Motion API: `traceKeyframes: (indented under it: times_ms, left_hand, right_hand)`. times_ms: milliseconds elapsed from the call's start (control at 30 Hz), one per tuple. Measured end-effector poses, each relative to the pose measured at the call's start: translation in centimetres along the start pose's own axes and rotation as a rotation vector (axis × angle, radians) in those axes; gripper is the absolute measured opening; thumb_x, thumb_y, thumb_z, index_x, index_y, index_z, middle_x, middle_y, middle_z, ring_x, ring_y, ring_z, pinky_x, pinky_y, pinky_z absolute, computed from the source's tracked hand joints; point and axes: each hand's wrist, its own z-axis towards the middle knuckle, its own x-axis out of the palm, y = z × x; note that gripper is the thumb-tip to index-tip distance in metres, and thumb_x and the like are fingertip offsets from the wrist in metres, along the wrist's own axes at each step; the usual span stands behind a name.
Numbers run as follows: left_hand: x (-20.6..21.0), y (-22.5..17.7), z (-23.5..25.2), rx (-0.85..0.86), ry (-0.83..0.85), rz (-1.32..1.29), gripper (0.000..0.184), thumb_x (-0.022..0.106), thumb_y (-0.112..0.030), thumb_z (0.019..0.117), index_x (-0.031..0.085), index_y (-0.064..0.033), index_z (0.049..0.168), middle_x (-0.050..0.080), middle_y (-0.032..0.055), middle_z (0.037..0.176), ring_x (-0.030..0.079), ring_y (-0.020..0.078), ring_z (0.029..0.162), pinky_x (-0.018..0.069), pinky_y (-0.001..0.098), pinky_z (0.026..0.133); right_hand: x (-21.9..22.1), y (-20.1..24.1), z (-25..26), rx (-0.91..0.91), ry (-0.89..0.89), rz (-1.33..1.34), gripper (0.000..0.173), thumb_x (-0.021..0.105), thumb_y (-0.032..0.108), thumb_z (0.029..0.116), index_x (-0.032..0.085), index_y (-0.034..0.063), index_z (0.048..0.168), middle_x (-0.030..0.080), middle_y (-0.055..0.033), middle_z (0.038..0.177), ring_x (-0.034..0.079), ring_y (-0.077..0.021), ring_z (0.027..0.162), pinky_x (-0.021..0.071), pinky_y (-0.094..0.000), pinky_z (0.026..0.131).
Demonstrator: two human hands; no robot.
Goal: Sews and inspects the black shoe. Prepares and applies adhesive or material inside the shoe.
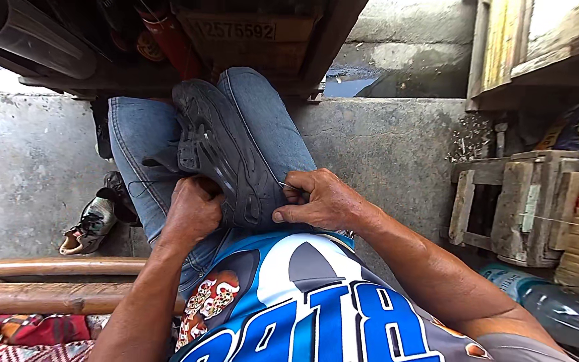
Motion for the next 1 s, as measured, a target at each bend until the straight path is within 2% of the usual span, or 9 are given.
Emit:
traceKeyframes:
  times_ms: [233,333,400,500,567,600,667,800,1000]
  left_hand:
    - [0.9,-0.2,-0.5,-0.045,-0.12,-0.056,0.018,0.066,-0.014,0.0892,0.063,-0.0103,0.072,0.061,0.001,0.068,0.06,0.012,0.065,0.0488,0.041,0.062]
    - [-0.6,0.9,-1.3,0.012,-0.058,-0.367,0.017,0.055,-0.014,0.0991,0.066,-0.0138,0.085,0.061,-0.0078,0.074,0.059,0.0006,0.068,0.0516,0.0236,0.064]
    - [-1.8,1.7,-2.0,0.041,0.087,-0.805,0.021,0.05,-0.025,0.1051,0.069,-0.0165,0.104,0.069,-0.0055,0.093,0.066,0.0051,0.087,0.0579,0.0276,0.083]
    - [-1.8,0.7,-2.7,-0.001,0.151,-0.952,0.038,0.071,-0.055,0.0906,0.069,-0.0229,0.111,0.07,-0.0073,0.102,0.067,0.0061,0.097,0.0572,0.0283,0.088]
    - [-1.1,-0.7,-3.0,-0.027,0.117,-0.838,0.041,0.081,-0.04,0.0861,0.067,-0.0153,0.115,0.072,-0.0023,0.1,0.069,0.0089,0.094,0.0593,0.0294,0.087]
    - [-0.8,-1.3,-3.1,-0.042,0.101,-0.818,0.034,0.08,-0.023,0.0867,0.067,-0.0101,0.115,0.074,0.0013,0.098,0.071,0.0105,0.092,0.0608,0.0295,0.085]
    - [-0.7,-1.6,-3.1,-0.047,0.115,-0.836,0.025,0.075,-0.011,0.0889,0.068,-0.0065,0.113,0.074,0.0042,0.098,0.072,0.0114,0.091,0.061,0.0297,0.085]
    - [-1.0,-0.6,-3.0,-0.045,0.186,-0.892,0.016,0.071,-0.014,0.0931,0.071,-0.0081,0.108,0.075,0.0045,0.097,0.072,0.0112,0.091,0.0603,0.03,0.086]
    - [-1.1,-0.1,-2.9,-0.019,0.225,-0.896,0.013,0.068,-0.018,0.0968,0.073,-0.0086,0.104,0.075,0.0042,0.096,0.072,0.0108,0.09,0.06,0.0297,0.086]
  right_hand:
    - [0.0,0.2,-0.3,0.029,0.004,-0.063,0.031,0.08,0.04,0.0858,0.061,0.0163,0.081,0.054,0.0055,0.061,0.05,-0.0069,0.053,0.0417,-0.0281,0.049]
    - [-0.4,0.4,-1.3,0.041,-0.048,-0.044,0.035,0.081,0.034,0.0858,0.064,0.0127,0.108,0.064,0.0015,0.089,0.06,-0.0071,0.071,0.0526,-0.0273,0.061]
    - [-0.9,0.6,-1.9,0.031,-0.09,-0.04,0.033,0.075,0.016,0.0877,0.062,0.01,0.118,0.06,-0.0035,0.107,0.057,-0.0096,0.076,0.0521,-0.0285,0.065]
    - [-1.4,1.0,-2.5,-0.054,-0.123,-0.105,0.039,0.067,0.01,0.0934,0.065,0.013,0.132,0.057,-0.0045,0.114,0.058,-0.0084,0.082,0.0548,-0.0253,0.068]
    - [-1.4,1.5,-2.6,-0.132,-0.098,-0.139,0.044,0.067,0.018,0.0981,0.063,0.0165,0.142,0.06,-0.001,0.101,0.059,-0.0061,0.079,0.0543,-0.0233,0.068]
    - [-1.3,1.8,-2.6,-0.171,-0.082,-0.145,0.044,0.067,0.021,0.0987,0.062,0.0162,0.143,0.063,0.0011,0.095,0.059,-0.0047,0.076,0.0539,-0.0226,0.068]
    - [-0.8,1.9,-2.4,-0.231,-0.063,-0.144,0.038,0.067,0.024,0.0995,0.066,0.0126,0.136,0.067,0.0029,0.092,0.061,-0.0025,0.075,0.0547,-0.0216,0.069]
    - [0.2,1.2,-1.8,-0.31,-0.087,-0.133,0.028,0.063,0.025,0.102,0.074,0.0073,0.12,0.068,0.0005,0.092,0.062,-0.003,0.08,0.054,-0.0206,0.07]
    - [0.6,1.0,-1.3,-0.33,-0.09,-0.127,0.027,0.061,0.022,0.1022,0.075,0.007,0.119,0.068,-0.0004,0.093,0.063,-0.0043,0.083,0.0542,-0.0211,0.072]
